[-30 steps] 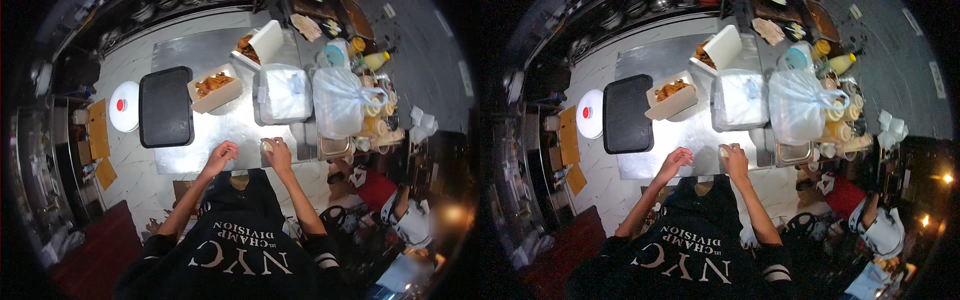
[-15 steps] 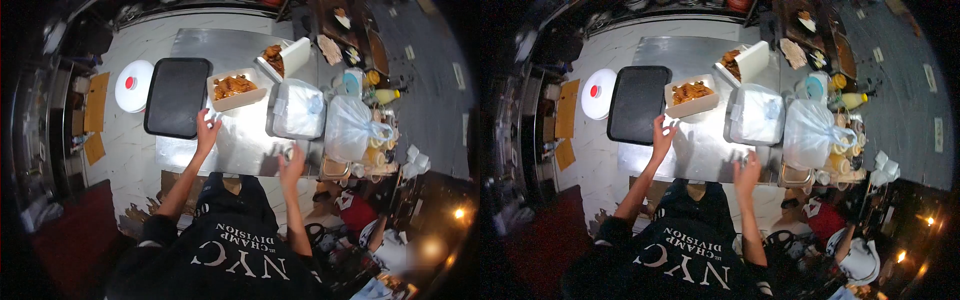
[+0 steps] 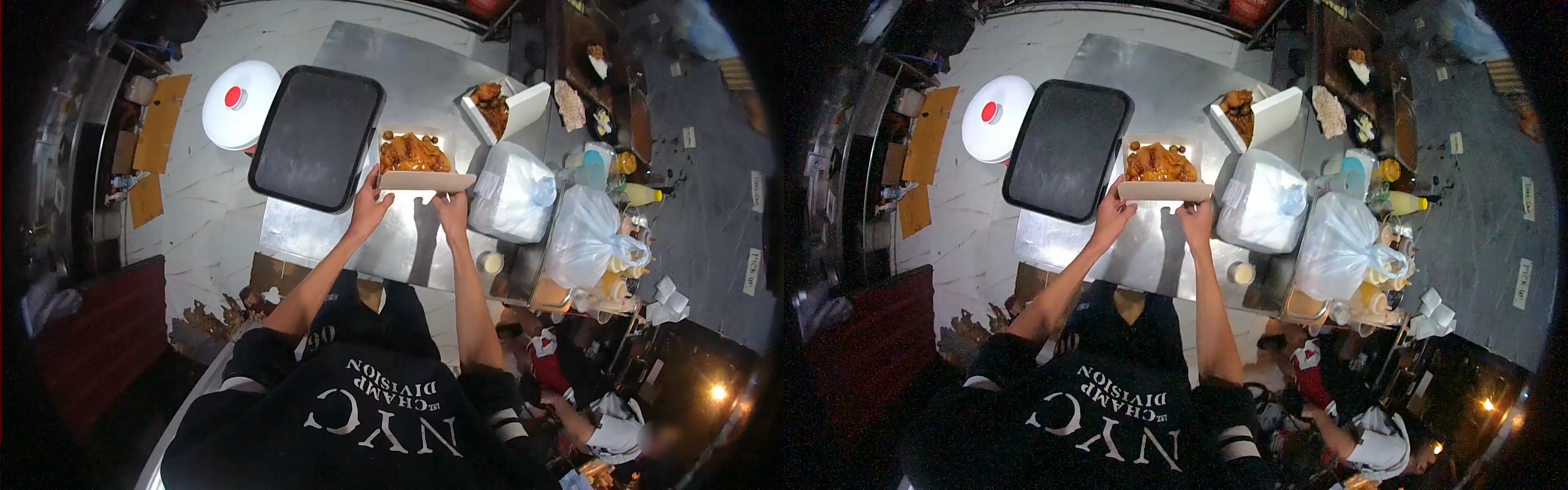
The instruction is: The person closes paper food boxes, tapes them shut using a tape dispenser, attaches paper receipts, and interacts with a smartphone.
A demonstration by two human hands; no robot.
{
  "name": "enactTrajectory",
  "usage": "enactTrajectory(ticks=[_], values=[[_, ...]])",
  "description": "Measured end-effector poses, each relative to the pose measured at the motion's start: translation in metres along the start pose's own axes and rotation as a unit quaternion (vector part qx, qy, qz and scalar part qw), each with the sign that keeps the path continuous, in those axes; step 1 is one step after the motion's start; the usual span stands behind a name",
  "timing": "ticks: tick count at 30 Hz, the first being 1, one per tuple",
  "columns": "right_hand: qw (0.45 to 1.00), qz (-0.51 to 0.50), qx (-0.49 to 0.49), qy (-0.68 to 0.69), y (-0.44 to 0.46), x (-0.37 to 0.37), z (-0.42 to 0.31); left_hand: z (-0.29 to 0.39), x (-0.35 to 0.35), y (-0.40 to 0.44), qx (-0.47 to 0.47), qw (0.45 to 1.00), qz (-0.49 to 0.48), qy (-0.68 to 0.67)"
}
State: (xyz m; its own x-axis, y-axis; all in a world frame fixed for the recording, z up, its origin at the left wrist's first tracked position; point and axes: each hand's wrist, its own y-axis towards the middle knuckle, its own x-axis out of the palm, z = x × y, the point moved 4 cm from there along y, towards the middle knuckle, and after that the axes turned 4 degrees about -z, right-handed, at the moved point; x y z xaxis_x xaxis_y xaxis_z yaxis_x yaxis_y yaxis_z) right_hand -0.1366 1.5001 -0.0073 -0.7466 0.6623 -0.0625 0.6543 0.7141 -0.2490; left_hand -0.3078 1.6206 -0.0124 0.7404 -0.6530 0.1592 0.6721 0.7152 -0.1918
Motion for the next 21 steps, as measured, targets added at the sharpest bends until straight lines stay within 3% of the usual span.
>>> enactTrajectory(ticks=[3,5,6,10,13,14,15,16,17,18,20,21], values=[[0.995,0.027,0.018,0.092,-0.072,0.005,0.019,0.001,-0.008,-0.055,-0.054,0.998,-0.020,0.009],[0.999,0.050,0.018,0.010,-0.116,0.014,0.005,-0.006,-0.012,-0.096,-0.088,0.995,-0.045,0.012],[0.998,0.060,0.031,0.018,-0.134,0.015,0.006,0.002,-0.009,-0.112,-0.065,0.997,-0.043,0.006],[0.988,0.113,0.076,0.079,-0.190,0.010,0.018,0.001,-0.025,-0.156,-0.126,0.986,-0.104,-0.019],[0.970,0.172,0.092,0.145,-0.212,-0.005,0.022,0.009,-0.050,-0.168,-0.291,0.924,-0.249,-0.007],[0.954,0.200,0.117,0.189,-0.217,-0.015,0.031,0.012,-0.065,-0.160,-0.284,0.897,-0.324,0.095],[0.935,0.226,0.140,0.233,-0.220,-0.024,0.039,0.012,-0.079,-0.140,-0.215,0.913,-0.326,0.114],[0.941,0.220,0.138,0.218,-0.216,-0.034,0.044,0.016,-0.073,-0.111,-0.205,0.923,-0.236,0.227],[0.946,0.189,0.161,0.209,-0.208,-0.042,0.045,0.059,-0.038,-0.080,-0.183,0.931,-0.205,0.241],[0.949,0.157,0.183,0.201,-0.200,-0.050,0.040,0.068,-0.010,-0.051,0.042,0.915,-0.254,0.309],[0.955,0.095,0.218,0.178,-0.188,-0.055,0.036,0.051,0.054,-0.009,0.020,0.898,-0.383,0.215],[0.957,0.068,0.228,0.164,-0.181,-0.056,0.034,0.029,0.085,0.008,0.028,0.868,-0.427,0.252]])
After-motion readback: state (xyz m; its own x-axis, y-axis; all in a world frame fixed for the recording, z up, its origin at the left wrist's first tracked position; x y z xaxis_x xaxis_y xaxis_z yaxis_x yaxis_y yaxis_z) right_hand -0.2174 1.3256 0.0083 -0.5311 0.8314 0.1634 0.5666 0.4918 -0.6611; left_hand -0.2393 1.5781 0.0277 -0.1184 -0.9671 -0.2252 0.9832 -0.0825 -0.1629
